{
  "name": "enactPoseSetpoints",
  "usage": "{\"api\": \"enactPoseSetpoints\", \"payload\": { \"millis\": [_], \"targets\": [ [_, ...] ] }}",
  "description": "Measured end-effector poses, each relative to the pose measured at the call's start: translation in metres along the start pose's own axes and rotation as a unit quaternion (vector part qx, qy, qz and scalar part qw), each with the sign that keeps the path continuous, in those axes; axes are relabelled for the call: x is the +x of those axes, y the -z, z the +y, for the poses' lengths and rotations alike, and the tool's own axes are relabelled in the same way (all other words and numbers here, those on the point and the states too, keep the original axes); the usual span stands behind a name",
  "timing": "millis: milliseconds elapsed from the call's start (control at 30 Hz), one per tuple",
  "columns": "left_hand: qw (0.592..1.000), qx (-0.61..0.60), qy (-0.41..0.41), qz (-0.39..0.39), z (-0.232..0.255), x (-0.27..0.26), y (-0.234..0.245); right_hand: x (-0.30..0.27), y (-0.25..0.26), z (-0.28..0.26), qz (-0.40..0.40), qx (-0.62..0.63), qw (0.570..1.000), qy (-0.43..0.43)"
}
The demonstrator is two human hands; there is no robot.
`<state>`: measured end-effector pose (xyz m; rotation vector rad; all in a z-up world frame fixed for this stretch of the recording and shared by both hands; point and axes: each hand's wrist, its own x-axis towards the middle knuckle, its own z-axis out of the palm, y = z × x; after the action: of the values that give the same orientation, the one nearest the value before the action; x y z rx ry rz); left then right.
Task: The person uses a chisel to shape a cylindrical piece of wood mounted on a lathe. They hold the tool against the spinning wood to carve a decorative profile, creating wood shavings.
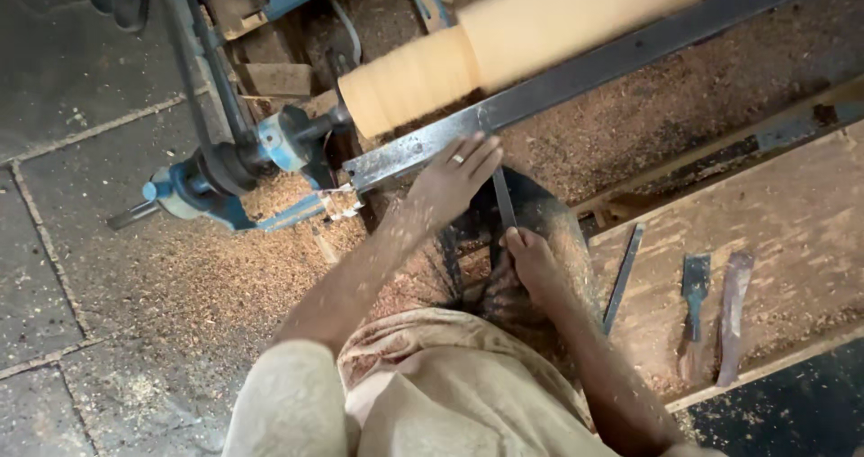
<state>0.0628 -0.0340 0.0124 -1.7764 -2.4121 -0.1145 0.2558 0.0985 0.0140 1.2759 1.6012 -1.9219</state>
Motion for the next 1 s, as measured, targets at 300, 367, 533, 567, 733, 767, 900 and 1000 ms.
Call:
{"api": "enactPoseSetpoints", "payload": {
  "millis": [300, 367, 533, 567, 733, 767, 900, 1000],
  "targets": [
    [0.993, -0.037, -0.099, -0.059, -0.05, 0.04, 0.005, 0.016, -0.002, -0.038, -0.021, -0.005, 0.995, 0.098],
    [0.987, 0.01, -0.101, -0.127, -0.052, 0.045, 0.009, 0.015, -0.006, -0.049, -0.011, -0.008, 0.994, 0.107],
    [0.991, 0.093, -0.09, -0.019, -0.046, 0.045, -0.006, 0.001, 0.011, -0.064, 0.087, -0.332, 0.925, 0.163],
    [0.992, 0.095, -0.084, 0.002, -0.046, 0.043, -0.011, 0.004, 0.014, -0.067, 0.073, -0.319, 0.931, 0.163],
    [0.99, 0.108, -0.068, 0.062, -0.042, 0.03, -0.032, 0.028, 0.038, -0.055, -0.03, -0.204, 0.959, 0.196],
    [0.988, 0.119, -0.065, 0.071, -0.042, 0.029, -0.035, 0.033, 0.045, -0.054, -0.039, -0.217, 0.957, 0.191],
    [0.983, 0.158, -0.072, 0.054, -0.042, 0.029, -0.038, 0.047, 0.066, -0.064, -0.095, -0.176, 0.973, 0.118],
    [0.984, 0.15, -0.068, 0.072, -0.044, 0.029, -0.04, 0.046, 0.064, -0.073, -0.086, -0.151, 0.981, 0.089]
  ]
}}
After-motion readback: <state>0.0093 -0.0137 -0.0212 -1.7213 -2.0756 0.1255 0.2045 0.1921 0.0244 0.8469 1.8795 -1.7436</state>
